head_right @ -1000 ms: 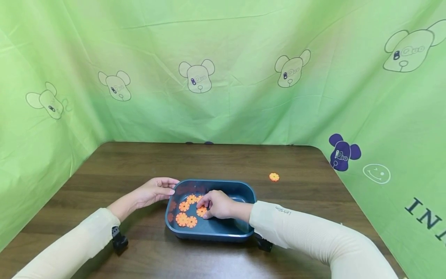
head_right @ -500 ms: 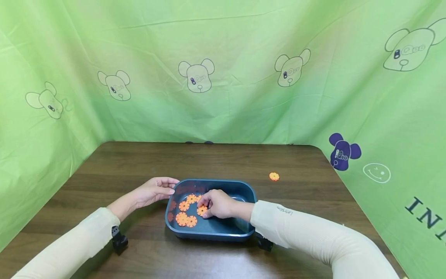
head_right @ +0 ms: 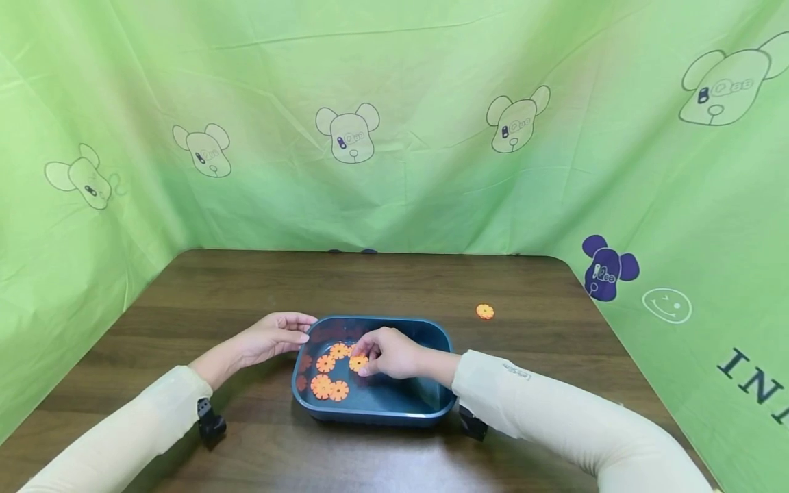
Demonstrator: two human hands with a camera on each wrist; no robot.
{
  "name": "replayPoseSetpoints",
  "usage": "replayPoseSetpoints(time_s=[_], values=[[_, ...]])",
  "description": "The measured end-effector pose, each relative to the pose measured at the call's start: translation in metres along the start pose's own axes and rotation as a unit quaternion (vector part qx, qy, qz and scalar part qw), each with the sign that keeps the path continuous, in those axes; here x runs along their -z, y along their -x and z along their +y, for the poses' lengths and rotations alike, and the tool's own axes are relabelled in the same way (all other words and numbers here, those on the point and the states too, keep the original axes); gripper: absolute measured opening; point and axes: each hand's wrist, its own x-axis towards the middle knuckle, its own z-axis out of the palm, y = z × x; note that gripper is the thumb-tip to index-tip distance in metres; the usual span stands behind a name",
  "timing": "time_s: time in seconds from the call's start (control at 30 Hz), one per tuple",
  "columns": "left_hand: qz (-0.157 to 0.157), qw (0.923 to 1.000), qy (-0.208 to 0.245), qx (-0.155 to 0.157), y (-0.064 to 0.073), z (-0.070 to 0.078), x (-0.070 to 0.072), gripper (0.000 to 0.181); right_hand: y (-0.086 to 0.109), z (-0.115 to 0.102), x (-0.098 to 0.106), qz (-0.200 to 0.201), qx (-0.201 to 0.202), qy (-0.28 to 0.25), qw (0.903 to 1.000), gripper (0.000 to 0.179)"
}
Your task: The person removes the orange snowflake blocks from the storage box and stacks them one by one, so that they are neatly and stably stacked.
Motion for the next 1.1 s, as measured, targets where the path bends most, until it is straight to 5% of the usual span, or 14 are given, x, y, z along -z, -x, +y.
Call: replayPoseSetpoints(time_s=[1.1], values=[[-0.004,1.0000,-0.008,-0.003,0.000,0.000,0.001,0.049,0.022,0.011,0.056,0.104,0.065,-0.002,0.9924,0.034]])
